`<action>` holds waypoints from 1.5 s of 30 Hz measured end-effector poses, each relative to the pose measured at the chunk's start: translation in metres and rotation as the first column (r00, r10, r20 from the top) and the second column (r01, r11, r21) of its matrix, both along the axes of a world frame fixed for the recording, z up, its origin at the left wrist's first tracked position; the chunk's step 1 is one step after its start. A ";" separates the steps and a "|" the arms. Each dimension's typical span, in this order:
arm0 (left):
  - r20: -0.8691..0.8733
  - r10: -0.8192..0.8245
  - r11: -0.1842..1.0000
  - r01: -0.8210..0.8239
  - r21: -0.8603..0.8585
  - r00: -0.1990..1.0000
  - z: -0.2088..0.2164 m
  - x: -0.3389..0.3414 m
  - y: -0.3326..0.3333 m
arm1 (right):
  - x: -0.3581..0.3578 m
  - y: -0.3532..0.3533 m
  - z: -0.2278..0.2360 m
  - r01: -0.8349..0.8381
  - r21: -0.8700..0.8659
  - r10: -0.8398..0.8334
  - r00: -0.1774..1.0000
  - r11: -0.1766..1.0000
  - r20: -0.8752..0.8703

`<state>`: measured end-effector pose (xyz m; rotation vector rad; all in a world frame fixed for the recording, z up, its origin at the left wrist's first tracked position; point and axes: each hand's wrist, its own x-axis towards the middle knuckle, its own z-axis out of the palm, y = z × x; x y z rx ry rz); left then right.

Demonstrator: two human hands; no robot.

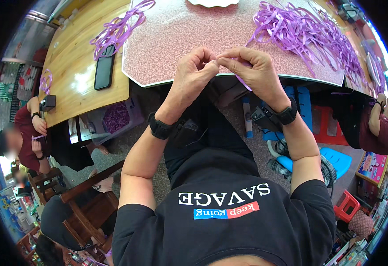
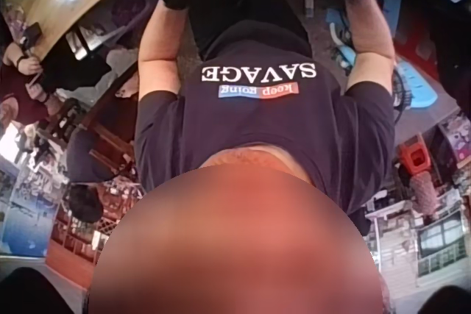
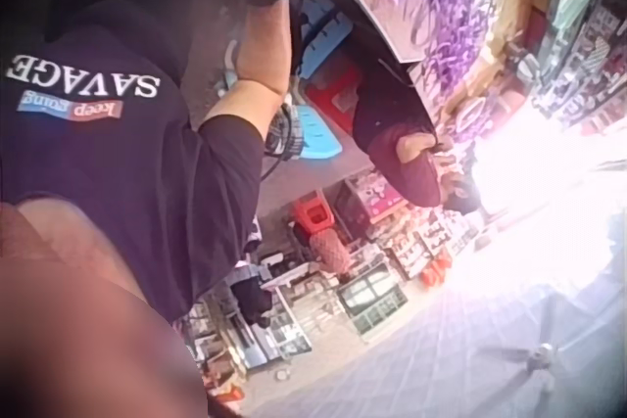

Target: Tie loops or knots in several purple plastic strips at a table.

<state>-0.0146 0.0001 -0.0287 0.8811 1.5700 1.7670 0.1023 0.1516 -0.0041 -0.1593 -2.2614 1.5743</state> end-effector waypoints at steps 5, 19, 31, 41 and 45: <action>0.032 -0.080 0.995 0.081 -0.054 0.996 -0.002 0.000 -0.003 | 0.001 0.004 0.004 -0.043 -0.018 0.042 0.997 0.999 -0.072; 0.012 -0.140 0.986 0.140 -0.091 0.990 0.006 0.001 -0.004 | -0.001 -0.003 0.002 0.016 0.074 -0.015 1.000 0.997 -0.020; 0.176 -0.141 0.989 0.131 0.069 0.974 0.013 0.004 -0.004 | 0.001 0.003 0.002 -0.045 -0.073 0.041 0.997 0.996 -0.063; 0.013 -0.166 0.986 0.167 -0.009 0.986 0.009 -0.002 -0.007 | 0.002 0.004 0.008 -0.021 0.082 0.031 0.992 0.996 -0.125; -0.145 0.079 0.997 -0.076 0.023 0.986 0.009 -0.007 -0.011 | 0.004 0.012 0.009 0.012 0.292 0.013 0.997 0.956 -0.082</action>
